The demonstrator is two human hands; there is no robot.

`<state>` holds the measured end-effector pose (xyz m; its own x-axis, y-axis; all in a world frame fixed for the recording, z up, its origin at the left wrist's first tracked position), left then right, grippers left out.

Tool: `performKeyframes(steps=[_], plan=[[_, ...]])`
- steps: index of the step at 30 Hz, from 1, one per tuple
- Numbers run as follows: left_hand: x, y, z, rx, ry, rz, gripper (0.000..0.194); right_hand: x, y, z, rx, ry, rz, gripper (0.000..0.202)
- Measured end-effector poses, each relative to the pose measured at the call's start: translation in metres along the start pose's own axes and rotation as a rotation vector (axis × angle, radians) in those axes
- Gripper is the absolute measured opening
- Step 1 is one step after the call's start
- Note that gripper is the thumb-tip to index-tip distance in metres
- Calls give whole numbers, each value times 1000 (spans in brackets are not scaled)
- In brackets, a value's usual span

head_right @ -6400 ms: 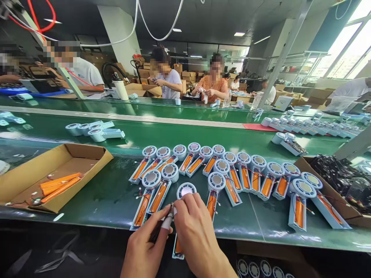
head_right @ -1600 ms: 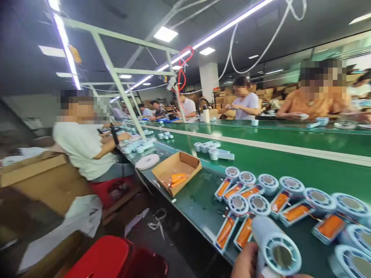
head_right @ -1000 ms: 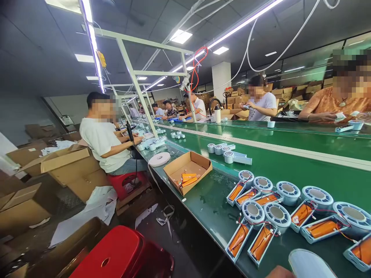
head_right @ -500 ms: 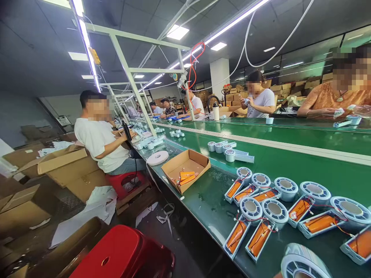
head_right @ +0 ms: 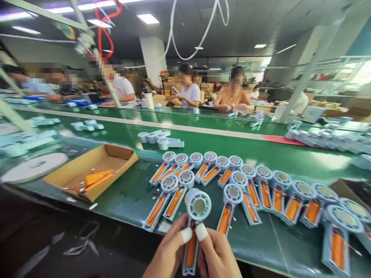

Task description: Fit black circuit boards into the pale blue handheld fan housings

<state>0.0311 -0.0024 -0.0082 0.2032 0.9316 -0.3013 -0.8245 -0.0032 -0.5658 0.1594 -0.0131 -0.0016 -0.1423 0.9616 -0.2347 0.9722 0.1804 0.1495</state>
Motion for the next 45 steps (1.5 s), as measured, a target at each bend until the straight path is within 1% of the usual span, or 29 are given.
performKeyframes(steps=[2, 3, 6, 8, 10, 12, 15, 18, 20, 23, 26, 27, 28, 31, 34, 36, 38, 40, 42, 43, 45], plan=[[1, 1, 3, 8, 5, 26, 49, 7, -6, -4, 162, -58, -74, 71], [0, 0, 6, 34, -6, 45, 50, 10, -8, -6, 196, -63, -85, 70], [-6, -3, 10, 172, -71, 138, 51, 12, -11, -4, 209, -43, -79, 67], [-8, -4, 10, 260, -88, 219, 50, 13, -11, 0, 205, -19, -75, 66], [-9, -4, 7, 308, -76, 306, 48, 13, -13, 6, 205, 14, -36, 64], [-9, -3, 5, 329, -62, 386, 47, 11, -15, 11, 197, 61, 39, 61], [-8, -5, 5, 337, -74, 442, 45, 5, -20, 19, 120, 190, 185, 53], [-7, -10, 10, 326, -67, 423, 43, -2, -25, 30, -30, 327, 365, 52], [-6, -12, 12, 303, -48, 403, 41, -6, -26, 36, -126, 396, 459, 53], [-5, -9, 13, 198, 8, 367, 39, -7, -25, 43, -247, 511, 555, 45], [-3, -5, 10, -17, 81, 239, 42, -8, -22, 48, -355, 635, 606, 36], [-3, -5, 10, -73, 96, 207, 44, -8, -21, 50, -392, 674, 604, 35], [-3, -4, 9, -105, 107, 202, 46, -8, -20, 52, -433, 705, 590, 35], [-5, -4, 11, -81, 110, 278, 45, -10, -16, 57, -582, 753, 510, 42], [-6, -8, 13, -45, 75, 281, 33, -12, -9, 56, -750, 823, 447, 50], [-6, -10, 14, -11, 52, 281, 24, -13, -5, 54, -838, 893, 440, 52], [-6, -10, 14, 47, 29, 320, 21, -14, -3, 51, -885, 931, 440, 51], [-5, -9, 13, 105, 22, 369, 24, -15, -2, 50, -886, 914, 425, 51], [-4, -8, 12, 110, 45, 373, 29, -15, -2, 49, -845, 843, 401, 50], [-3, -7, 10, 71, 66, 350, 32, -15, -3, 48, -814, 794, 392, 49], [-2, -6, 6, -73, 103, 247, 42, -14, -4, 46, -742, 696, 393, 46]])
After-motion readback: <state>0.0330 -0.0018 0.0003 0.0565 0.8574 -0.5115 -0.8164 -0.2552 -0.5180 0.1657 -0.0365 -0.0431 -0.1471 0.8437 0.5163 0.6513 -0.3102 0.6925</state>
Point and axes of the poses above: each hand's wrist, its own x-axis towards the middle knuckle, its own y-axis out of the back of the hand, z = x × y, the point moved 1 cm from there along x, towards the middle knuckle, and after that the axes turned 2 degrees about y, right-handed, at the moved point
